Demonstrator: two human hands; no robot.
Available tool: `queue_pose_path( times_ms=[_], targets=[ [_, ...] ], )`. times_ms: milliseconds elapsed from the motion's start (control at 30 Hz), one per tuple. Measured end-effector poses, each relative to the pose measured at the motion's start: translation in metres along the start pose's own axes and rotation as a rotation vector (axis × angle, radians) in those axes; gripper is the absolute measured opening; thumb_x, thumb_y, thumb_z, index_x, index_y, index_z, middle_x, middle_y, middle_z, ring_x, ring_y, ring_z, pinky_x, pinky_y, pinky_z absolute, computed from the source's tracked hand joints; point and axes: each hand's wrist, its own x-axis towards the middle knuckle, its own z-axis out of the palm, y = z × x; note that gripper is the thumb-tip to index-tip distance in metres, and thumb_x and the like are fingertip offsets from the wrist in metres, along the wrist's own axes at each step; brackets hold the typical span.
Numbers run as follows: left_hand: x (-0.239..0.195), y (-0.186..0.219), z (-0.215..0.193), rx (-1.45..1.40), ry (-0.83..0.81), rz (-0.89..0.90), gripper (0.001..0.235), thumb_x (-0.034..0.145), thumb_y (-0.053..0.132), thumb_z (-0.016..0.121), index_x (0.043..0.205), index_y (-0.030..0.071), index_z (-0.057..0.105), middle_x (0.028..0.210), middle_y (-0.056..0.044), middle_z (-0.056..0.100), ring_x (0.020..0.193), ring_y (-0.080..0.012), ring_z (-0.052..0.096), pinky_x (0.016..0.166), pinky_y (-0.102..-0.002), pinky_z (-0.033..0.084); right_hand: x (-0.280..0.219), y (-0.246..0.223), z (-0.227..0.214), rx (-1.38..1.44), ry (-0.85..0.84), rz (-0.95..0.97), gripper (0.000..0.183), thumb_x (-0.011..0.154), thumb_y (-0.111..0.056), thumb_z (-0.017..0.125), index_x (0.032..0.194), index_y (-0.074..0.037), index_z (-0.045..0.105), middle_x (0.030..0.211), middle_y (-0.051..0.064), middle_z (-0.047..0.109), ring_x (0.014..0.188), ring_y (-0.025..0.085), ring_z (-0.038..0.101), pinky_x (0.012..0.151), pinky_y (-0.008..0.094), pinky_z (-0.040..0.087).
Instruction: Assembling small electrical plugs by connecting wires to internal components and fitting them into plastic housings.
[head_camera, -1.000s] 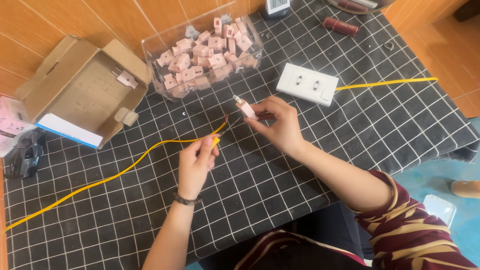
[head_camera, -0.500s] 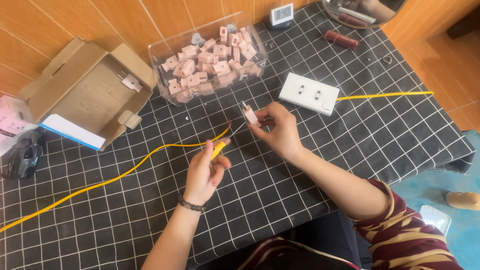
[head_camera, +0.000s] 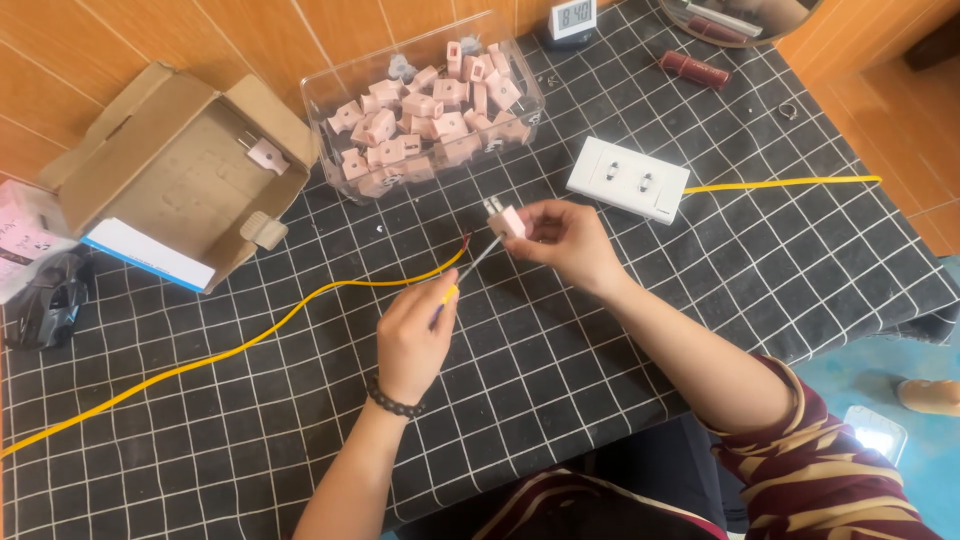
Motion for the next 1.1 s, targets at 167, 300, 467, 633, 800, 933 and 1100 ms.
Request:
queue_pose_path(
  times_ms=[167,300,467,633,800,933,1100],
  targets=[
    [-0.003,0.004,-0.002,-0.636,-0.217,-0.599,0.031,0.105,0.026,0.059,0.117,0.002,0.074,0.055,-0.007,0.062,0.047,-0.0106,0.051,0.043,-0.022,0.043,0.01,0.017,-0.001,0.257,-0.014,0.041,0.042,0.08,0.005,0.083,0.119,0.013,0.069,0.097,0.022,0.072,0.086,0.026,0.078,0.078,0.037,0.07],
    [-0.002,0.015,-0.004,-1.09,-0.414,-0.722,0.044,0.111,0.029,0.042,0.112,-0.004,0.071,0.044,-0.008,0.049,0.035,-0.0097,0.038,0.034,-0.018,0.03,0.013,0.031,-0.005,0.401,-0.062,0.082,0.039,0.084,0.002,0.08,0.12,0.011,0.069,0.103,0.024,0.073,0.087,0.028,0.078,0.08,0.036,0.07],
    [-0.001,0.013,-0.007,-1.18,-0.587,-0.7,0.051,0.113,0.032,0.034,0.111,-0.005,0.07,0.044,-0.006,0.05,0.035,-0.0092,0.035,0.036,-0.017,0.029,0.009,0.025,-0.003,0.429,-0.109,0.071,0.036,0.083,0.002,0.08,0.117,0.01,0.069,0.103,0.021,0.073,0.088,0.029,0.078,0.078,0.036,0.07],
    [-0.004,0.006,-0.008,-1.302,-0.684,-0.765,0.054,0.113,0.034,0.029,0.114,-0.006,0.067,0.044,-0.005,0.051,0.033,-0.0099,0.037,0.037,-0.017,0.031,0.008,0.019,-0.003,0.398,-0.135,0.011,0.035,0.082,0.004,0.081,0.114,0.012,0.07,0.101,0.023,0.072,0.089,0.031,0.078,0.077,0.036,0.07],
    [-0.017,-0.013,0.0,-1.796,-0.615,-1.023,0.051,0.112,0.032,0.027,0.127,-0.008,0.056,0.04,-0.007,0.044,0.025,-0.0114,0.036,0.033,-0.017,0.032,0.006,0.016,-0.001,0.266,-0.108,-0.131,0.037,0.077,0.01,0.085,0.111,0.012,0.07,0.104,0.025,0.072,0.093,0.032,0.078,0.078,0.037,0.07],
    [-0.024,-0.023,0.004,-2.022,-0.649,-1.055,0.055,0.113,0.033,0.022,0.134,-0.008,0.05,0.039,-0.004,0.039,0.023,-0.0085,0.035,0.028,-0.015,0.028,0.0,0.009,0.0,0.034,-0.056,-0.289,0.035,0.077,0.007,0.087,0.108,0.008,0.072,0.102,0.021,0.072,0.093,0.031,0.079,0.077,0.036,0.068],
    [-0.013,-0.017,-0.005,-1.706,-0.601,-1.129,0.05,0.114,0.029,0.031,0.125,-0.011,0.059,0.044,0.005,0.029,0.026,-0.0029,0.027,0.028,-0.013,0.022,-0.009,-0.003,0.004,-0.249,0.003,-0.442,0.029,0.081,0.0,0.09,0.106,0.005,0.077,0.096,0.017,0.073,0.088,0.031,0.078,0.075,0.035,0.067]
  ],
)
